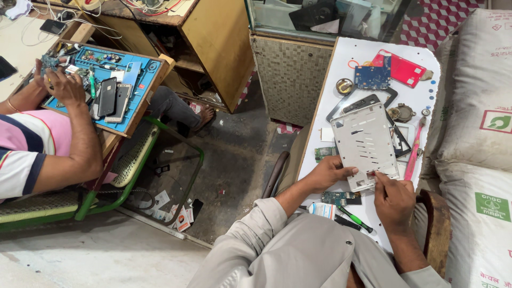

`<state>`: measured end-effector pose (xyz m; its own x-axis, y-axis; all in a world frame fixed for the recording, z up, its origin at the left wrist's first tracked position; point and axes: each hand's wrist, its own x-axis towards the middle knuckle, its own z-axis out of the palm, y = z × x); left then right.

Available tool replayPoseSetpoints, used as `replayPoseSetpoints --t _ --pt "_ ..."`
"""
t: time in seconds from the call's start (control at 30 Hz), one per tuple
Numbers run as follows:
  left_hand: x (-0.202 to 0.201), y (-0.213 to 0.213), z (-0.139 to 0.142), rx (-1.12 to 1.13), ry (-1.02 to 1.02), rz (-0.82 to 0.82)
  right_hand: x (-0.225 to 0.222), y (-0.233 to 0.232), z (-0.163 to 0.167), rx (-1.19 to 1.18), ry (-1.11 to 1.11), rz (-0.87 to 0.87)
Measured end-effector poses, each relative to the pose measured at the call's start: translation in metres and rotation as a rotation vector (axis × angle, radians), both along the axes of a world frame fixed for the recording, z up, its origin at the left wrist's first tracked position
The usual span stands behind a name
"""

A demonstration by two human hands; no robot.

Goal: The person holds a white plastic device back cover on the work table and uses a small prying tool to work along its inner edge, repeatedly scraping and lifting at the cover while steadying it with the other hand. The person continues working around the cover's edge throughout the episode.

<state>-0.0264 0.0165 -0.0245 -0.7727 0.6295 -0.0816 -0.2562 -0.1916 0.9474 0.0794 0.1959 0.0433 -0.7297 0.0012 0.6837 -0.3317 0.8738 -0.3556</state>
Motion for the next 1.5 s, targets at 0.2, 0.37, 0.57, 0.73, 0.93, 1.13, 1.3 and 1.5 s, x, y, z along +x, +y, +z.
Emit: replayPoseSetpoints --t 0.2,0.37,0.57,0.73,0.93,1.13,1.3,1.5 --pt "0.0001 -0.0002 0.0016 0.005 0.007 -0.003 0.0 -0.0015 0.0031 -0.035 -0.008 -0.018" --pt "0.0 -0.0003 0.0031 -0.017 0.013 -0.001 0.0002 -0.0015 0.0046 -0.032 -0.023 0.042" --pt "0.0 -0.0003 0.0028 -0.008 0.016 -0.004 -0.0003 0.0002 0.0022 -0.026 -0.017 0.025" --pt "-0.0007 0.0006 0.0013 0.003 -0.009 -0.008 -0.0011 0.0 0.0019 -0.047 -0.025 0.018" --pt "-0.0009 0.0003 -0.0001 0.033 0.0 -0.007 -0.0011 -0.0007 0.0038 -0.071 -0.014 0.023" --pt "0.0001 0.0009 0.0018 0.017 -0.006 -0.007 -0.0013 0.0 0.0012 -0.108 -0.009 -0.004" --pt "0.0004 -0.0002 0.0063 0.005 -0.005 -0.006 -0.0007 0.0012 -0.0009 -0.119 -0.026 -0.026" --pt "-0.0011 0.0006 0.0081 -0.01 -0.004 -0.003 -0.0018 0.0034 -0.0025 -0.11 -0.021 -0.023"
